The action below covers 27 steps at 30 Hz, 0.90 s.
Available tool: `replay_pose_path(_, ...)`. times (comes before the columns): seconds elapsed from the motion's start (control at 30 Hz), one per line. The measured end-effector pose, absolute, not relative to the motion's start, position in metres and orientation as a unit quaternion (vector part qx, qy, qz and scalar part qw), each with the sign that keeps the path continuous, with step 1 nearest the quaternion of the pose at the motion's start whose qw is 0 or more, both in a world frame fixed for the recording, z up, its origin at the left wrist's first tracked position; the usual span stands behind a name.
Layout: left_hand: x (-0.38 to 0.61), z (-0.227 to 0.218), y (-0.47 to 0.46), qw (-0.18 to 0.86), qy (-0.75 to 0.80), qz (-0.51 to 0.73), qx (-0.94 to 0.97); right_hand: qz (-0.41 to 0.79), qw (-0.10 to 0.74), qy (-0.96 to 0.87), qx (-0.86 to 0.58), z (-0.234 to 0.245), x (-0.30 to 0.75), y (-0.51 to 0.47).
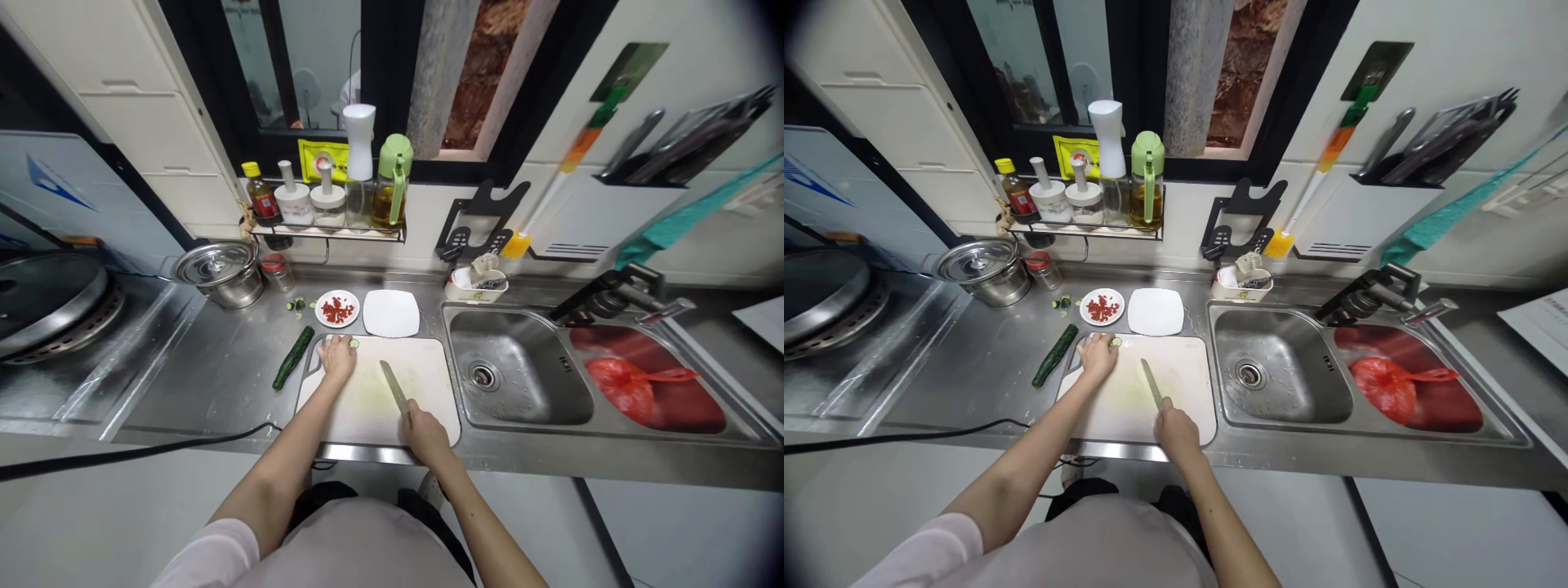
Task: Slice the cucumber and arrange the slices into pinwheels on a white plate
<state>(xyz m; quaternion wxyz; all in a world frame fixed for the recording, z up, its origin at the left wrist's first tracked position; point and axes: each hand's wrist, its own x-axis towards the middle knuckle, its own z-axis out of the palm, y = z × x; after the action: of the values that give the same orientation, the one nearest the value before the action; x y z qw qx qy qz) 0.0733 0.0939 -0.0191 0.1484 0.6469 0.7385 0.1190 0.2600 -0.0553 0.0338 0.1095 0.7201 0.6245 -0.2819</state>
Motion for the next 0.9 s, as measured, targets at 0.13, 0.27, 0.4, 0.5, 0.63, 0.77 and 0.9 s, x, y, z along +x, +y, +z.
replay_pose_path(0.13,0.072,-0.022,0.095,0.145,0.733,0.118,0.653,-0.282,0.109,0.626,0.719,0.035,0.260,-0.055)
replay_pose_path(0.27,0.071,-0.021,0.095,0.140,0.723,0.122,0.666,-0.280,0.108,0.623,0.723,0.035,0.260,-0.056)
replay_pose_path(0.4,0.072,-0.017,0.098,0.146,0.722,0.122,0.665,-0.278,0.099,0.625,0.722,0.033,0.260,-0.057)
replay_pose_path(0.5,0.074,-0.013,0.101,0.160,0.719,0.121,0.665,-0.279,0.100,0.624,0.723,0.034,0.260,-0.056)
replay_pose_path(0.63,0.075,-0.009,0.098,0.199,0.726,0.132,0.645,-0.287,0.110,0.620,0.721,0.036,0.260,-0.055)
replay_pose_path(0.77,0.073,-0.005,0.085,0.292,0.718,0.132,0.618,-0.284,0.105,0.627,0.718,0.035,0.262,-0.055)
replay_pose_path(0.9,0.070,-0.006,0.070,0.335,0.691,0.102,0.633,-0.272,0.106,0.643,0.708,0.033,0.263,-0.056)
